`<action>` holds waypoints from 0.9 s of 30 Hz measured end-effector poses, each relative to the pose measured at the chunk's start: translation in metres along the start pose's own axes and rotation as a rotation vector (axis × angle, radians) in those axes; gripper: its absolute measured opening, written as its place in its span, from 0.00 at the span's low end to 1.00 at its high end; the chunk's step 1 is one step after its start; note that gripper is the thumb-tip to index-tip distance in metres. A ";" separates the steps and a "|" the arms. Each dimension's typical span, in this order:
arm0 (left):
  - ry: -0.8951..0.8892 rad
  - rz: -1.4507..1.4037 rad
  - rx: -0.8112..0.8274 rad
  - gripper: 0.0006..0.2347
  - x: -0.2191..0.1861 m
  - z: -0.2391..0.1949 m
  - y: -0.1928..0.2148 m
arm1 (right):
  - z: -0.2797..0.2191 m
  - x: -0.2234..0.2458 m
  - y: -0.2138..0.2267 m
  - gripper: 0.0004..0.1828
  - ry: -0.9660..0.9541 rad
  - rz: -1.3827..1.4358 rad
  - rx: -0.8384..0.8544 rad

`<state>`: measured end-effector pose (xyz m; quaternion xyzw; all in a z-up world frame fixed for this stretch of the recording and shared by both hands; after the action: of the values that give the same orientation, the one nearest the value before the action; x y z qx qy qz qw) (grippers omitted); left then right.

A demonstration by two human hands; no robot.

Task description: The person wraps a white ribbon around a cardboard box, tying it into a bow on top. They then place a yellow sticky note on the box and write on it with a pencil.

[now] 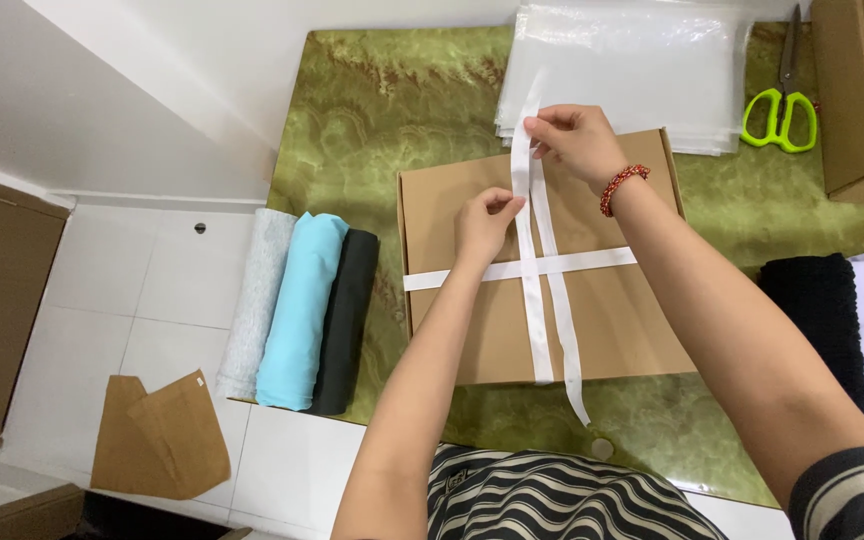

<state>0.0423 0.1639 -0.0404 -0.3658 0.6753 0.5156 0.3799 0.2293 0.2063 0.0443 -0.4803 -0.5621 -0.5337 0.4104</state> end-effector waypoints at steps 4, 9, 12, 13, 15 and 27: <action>0.008 0.018 -0.006 0.10 -0.004 0.002 0.006 | -0.030 0.007 -0.012 0.30 -0.128 -0.026 0.126; -0.009 0.003 -0.060 0.08 -0.021 -0.005 0.017 | -0.063 -0.008 -0.037 0.22 -0.294 -0.083 0.350; -0.013 0.026 -0.114 0.08 -0.016 -0.006 0.016 | -0.056 -0.030 -0.043 0.14 -0.227 -0.119 0.352; -0.015 0.026 -0.115 0.08 -0.022 -0.014 0.019 | -0.054 -0.037 -0.044 0.14 -0.225 -0.119 0.352; -0.019 0.012 -0.123 0.07 -0.034 -0.032 0.024 | -0.049 -0.051 -0.044 0.06 -0.198 -0.255 0.318; -0.491 0.801 -0.255 0.22 -0.050 -0.146 -0.060 | -0.047 -0.067 -0.040 0.05 -0.157 -0.202 0.211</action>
<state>0.0979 0.0145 0.0048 0.0118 0.5849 0.7709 0.2519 0.2017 0.1537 -0.0250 -0.4157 -0.6909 -0.4710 0.3577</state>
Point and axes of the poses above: each hand's wrist, its own z-axis towards the middle knuckle, its own y-axis out of the back of the hand, x = y × z, the point moved 10 cm from there along z, towards the middle knuckle
